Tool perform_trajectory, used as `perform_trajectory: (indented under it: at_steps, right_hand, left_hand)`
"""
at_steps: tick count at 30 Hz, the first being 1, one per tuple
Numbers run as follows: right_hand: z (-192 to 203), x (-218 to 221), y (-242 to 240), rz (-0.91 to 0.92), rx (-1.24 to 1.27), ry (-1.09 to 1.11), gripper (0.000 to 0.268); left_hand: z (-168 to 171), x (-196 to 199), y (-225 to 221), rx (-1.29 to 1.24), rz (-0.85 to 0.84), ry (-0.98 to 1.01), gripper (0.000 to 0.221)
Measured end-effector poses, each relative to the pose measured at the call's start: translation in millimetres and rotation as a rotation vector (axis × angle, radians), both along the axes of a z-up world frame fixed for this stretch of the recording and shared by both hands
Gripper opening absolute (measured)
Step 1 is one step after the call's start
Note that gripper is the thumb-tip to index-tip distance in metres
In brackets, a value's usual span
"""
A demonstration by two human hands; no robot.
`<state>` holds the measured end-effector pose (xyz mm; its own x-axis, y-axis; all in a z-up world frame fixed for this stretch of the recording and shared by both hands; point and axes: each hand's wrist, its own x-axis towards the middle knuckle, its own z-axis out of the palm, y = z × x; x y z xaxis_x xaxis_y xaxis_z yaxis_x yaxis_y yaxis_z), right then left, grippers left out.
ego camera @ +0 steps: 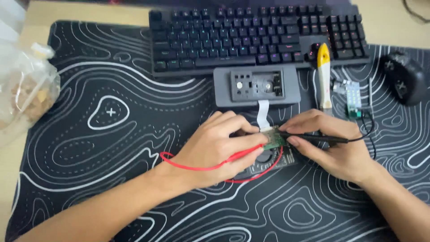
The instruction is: Testing and inspecting a small circuit board using multimeter probes on a repair bench.
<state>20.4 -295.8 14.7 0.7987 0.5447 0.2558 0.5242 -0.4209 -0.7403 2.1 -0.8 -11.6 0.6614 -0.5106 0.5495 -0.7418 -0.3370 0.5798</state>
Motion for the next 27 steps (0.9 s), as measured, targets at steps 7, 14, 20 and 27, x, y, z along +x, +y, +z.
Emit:
perform_trajectory:
  at_steps: [7,14,20,27]
  right_hand:
    - [-1,-7,1,-0.009,-0.006,0.005,0.011]
    - [-3,-3,-1,-0.010,0.002,0.019,0.012]
    - [-4,-1,0,-0.007,0.022,0.029,0.012]
    - [-8,1,-5,0.019,0.035,0.023,0.013]
  left_hand:
    - [-2,-5,-3,-0.006,0.004,-0.004,0.013]
    - [-1,0,-2,-0.027,-0.027,0.069,0.015]
    - [-1,1,-2,-0.022,-0.022,0.089,0.012]
    - [-1,1,0,-0.033,-0.037,0.110,0.014]
